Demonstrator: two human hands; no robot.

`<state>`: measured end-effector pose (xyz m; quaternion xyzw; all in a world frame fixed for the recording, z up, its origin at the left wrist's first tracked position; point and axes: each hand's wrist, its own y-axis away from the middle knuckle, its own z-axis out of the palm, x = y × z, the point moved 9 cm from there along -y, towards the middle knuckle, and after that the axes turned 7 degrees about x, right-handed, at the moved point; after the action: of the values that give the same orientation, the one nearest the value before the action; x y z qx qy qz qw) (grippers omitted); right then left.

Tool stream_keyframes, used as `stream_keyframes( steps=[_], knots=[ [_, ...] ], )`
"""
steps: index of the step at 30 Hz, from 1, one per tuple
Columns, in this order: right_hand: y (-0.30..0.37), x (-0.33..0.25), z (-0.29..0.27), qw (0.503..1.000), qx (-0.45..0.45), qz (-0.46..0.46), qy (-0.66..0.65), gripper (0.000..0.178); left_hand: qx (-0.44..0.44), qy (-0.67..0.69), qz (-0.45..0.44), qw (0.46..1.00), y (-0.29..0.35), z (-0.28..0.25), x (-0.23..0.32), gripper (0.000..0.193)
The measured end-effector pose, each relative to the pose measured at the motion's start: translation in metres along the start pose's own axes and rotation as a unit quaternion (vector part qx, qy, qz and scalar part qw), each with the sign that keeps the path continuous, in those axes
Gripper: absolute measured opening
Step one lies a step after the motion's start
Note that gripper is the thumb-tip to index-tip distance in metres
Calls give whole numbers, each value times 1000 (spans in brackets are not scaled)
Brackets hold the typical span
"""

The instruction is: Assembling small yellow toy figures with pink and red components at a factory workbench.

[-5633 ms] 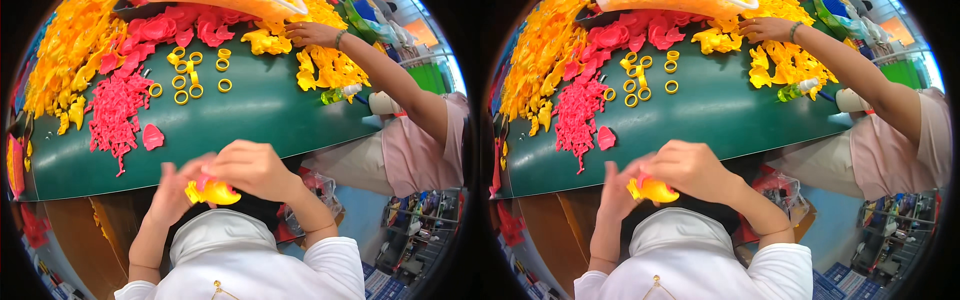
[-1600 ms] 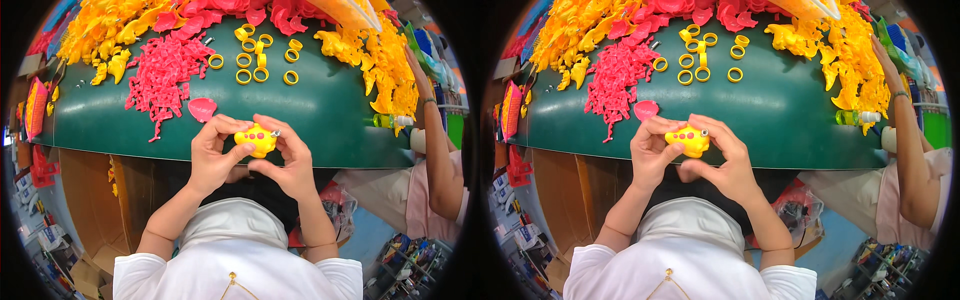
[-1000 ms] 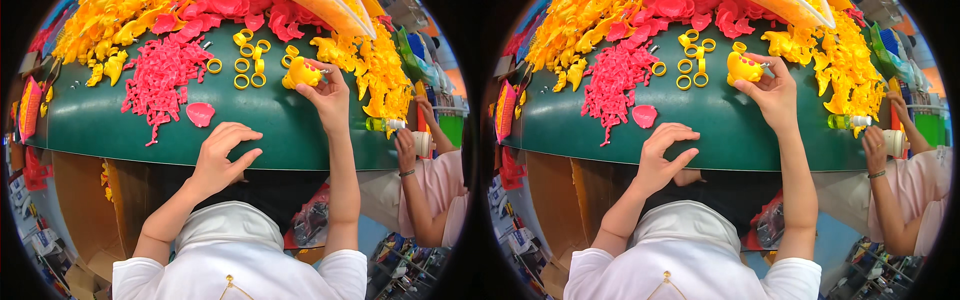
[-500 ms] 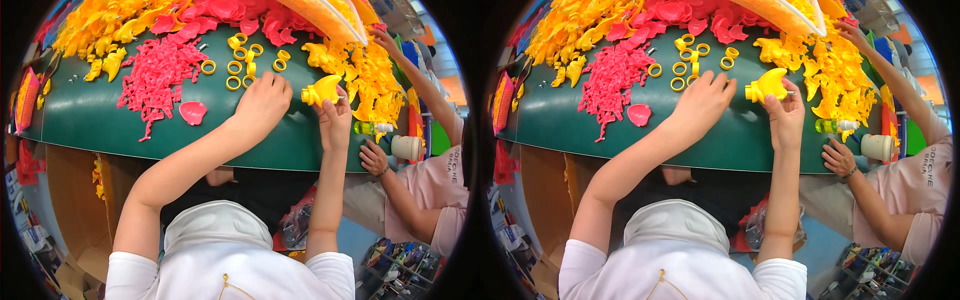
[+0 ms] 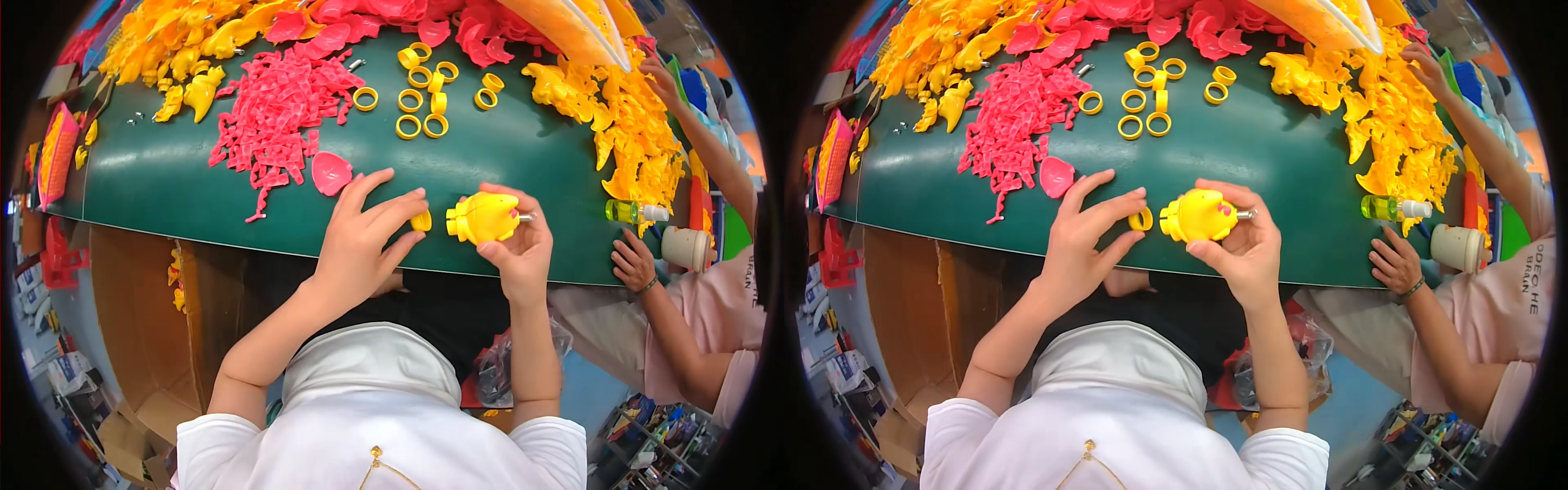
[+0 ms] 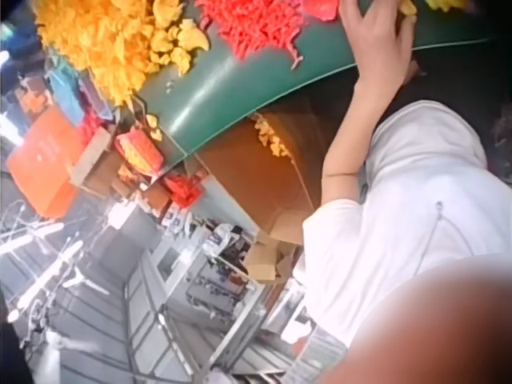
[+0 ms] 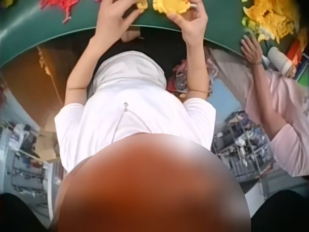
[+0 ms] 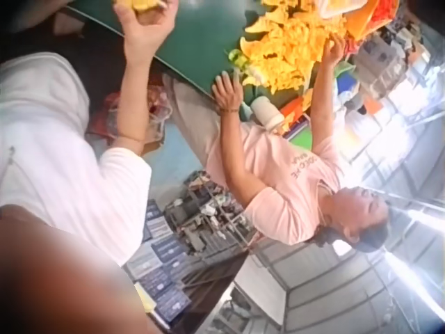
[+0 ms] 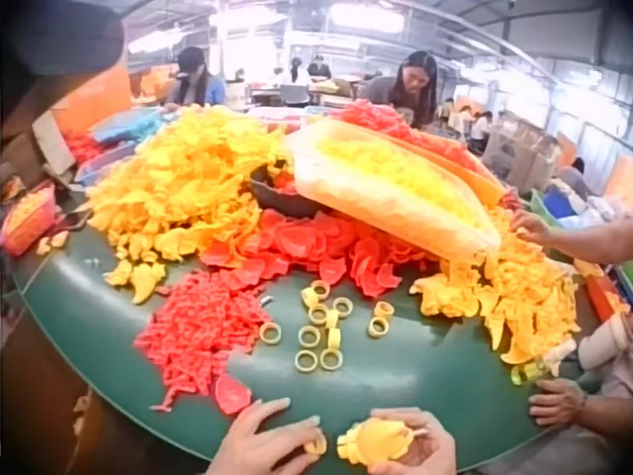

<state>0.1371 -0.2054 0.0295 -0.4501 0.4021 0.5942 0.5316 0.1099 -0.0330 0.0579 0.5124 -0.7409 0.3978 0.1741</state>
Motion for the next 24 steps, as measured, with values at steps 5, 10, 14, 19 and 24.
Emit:
stream_keyframes(
  steps=[5, 10, 14, 19, 24],
  knots=[
    [3, 3, 22, 999, -37, -10, 8, 61, 34, 1, -11, 999, 10, -8, -5, 34],
    [0, 1, 43, 993, -70, -41, 90, 56, 41, 22, -25, 999, 12, -8, -12, 45],
    [4, -25, 65, 947, -94, -117, 285, 52, 53, 37, -37, 997, 12, -10, -14, 58],
    [0, -38, 94, 870, -124, -134, 459, 50, 43, 125, -124, 983, 17, -11, -23, 65],
    [-6, -21, 66, 932, -107, -44, 342, 54, 37, 87, -62, 994, 12, -19, -16, 69]
  ],
)
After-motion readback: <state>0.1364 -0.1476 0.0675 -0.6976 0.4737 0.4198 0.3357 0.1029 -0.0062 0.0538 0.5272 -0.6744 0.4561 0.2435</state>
